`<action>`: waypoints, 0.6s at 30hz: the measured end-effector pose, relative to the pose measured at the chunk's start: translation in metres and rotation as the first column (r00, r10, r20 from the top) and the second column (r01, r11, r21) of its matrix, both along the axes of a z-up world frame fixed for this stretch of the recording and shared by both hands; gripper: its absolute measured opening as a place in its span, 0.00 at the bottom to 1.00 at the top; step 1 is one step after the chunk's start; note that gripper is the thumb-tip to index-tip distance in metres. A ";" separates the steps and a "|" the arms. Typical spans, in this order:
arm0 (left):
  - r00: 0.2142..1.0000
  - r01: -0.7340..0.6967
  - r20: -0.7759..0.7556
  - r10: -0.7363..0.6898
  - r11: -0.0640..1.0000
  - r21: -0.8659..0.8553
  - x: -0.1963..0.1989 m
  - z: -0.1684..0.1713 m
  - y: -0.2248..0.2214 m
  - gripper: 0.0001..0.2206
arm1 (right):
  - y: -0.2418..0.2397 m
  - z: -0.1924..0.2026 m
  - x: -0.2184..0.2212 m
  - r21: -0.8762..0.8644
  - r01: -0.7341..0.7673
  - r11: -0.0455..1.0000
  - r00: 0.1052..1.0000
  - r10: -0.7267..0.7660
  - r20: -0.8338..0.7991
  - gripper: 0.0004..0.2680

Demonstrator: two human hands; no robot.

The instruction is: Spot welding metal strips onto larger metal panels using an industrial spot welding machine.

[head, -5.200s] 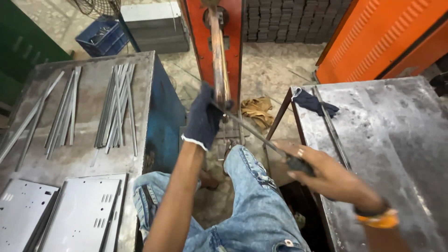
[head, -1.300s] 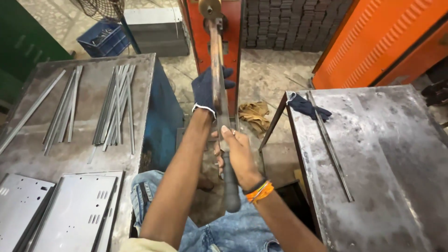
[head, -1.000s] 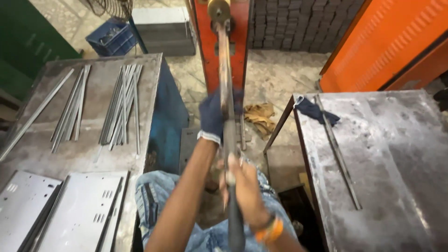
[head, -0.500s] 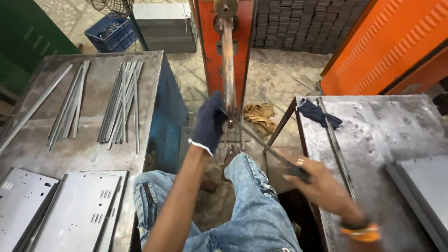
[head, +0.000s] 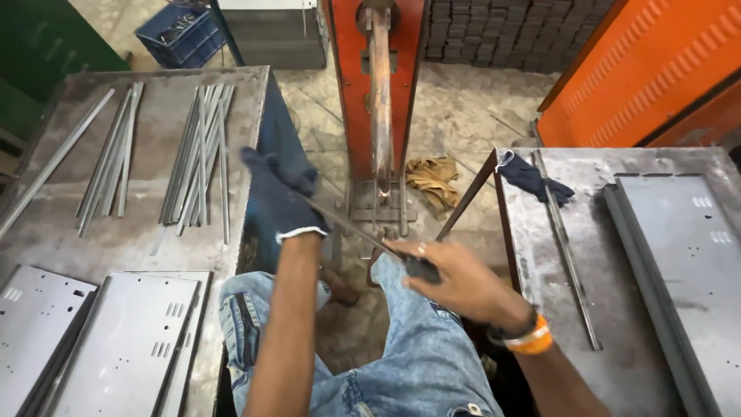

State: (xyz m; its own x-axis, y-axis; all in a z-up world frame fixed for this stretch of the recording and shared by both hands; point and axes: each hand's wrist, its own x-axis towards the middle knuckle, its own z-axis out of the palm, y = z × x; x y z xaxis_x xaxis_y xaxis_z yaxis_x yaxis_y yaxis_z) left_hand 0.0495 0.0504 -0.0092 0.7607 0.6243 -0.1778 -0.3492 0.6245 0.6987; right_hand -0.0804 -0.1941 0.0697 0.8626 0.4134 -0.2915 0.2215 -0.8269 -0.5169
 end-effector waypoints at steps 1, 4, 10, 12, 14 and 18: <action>1.000 -0.002 0.000 0.002 1.000 0.004 0.000 -0.001 -0.014 0.20 | -0.008 -0.018 -0.009 0.004 -0.002 1.000 1.000 0.002 0.000 0.23; 0.973 0.110 0.188 -0.138 0.982 0.153 0.001 -0.002 -0.059 0.12 | -0.025 -0.056 -0.040 0.568 -0.094 0.818 0.992 0.028 0.123 0.21; 0.989 0.114 0.047 -0.142 0.918 0.381 0.068 -0.024 -0.083 0.18 | 0.004 -0.054 -0.040 0.672 0.577 0.463 0.815 -0.382 -0.436 0.22; 0.986 0.164 -0.023 -0.167 0.914 0.370 0.087 -0.013 -0.066 0.21 | 0.020 -0.047 -0.018 0.640 0.493 0.589 0.867 -0.390 -0.310 0.14; 0.979 0.197 -0.018 -0.204 0.913 0.357 0.101 -0.007 -0.061 0.21 | 0.028 -0.036 -0.006 0.688 0.511 0.515 0.855 -0.385 -0.348 0.14; 0.975 0.214 -0.013 -0.220 0.928 0.305 0.104 -0.005 -0.052 0.21 | 0.019 -0.031 0.001 0.720 0.552 0.422 0.829 -0.375 -0.416 0.16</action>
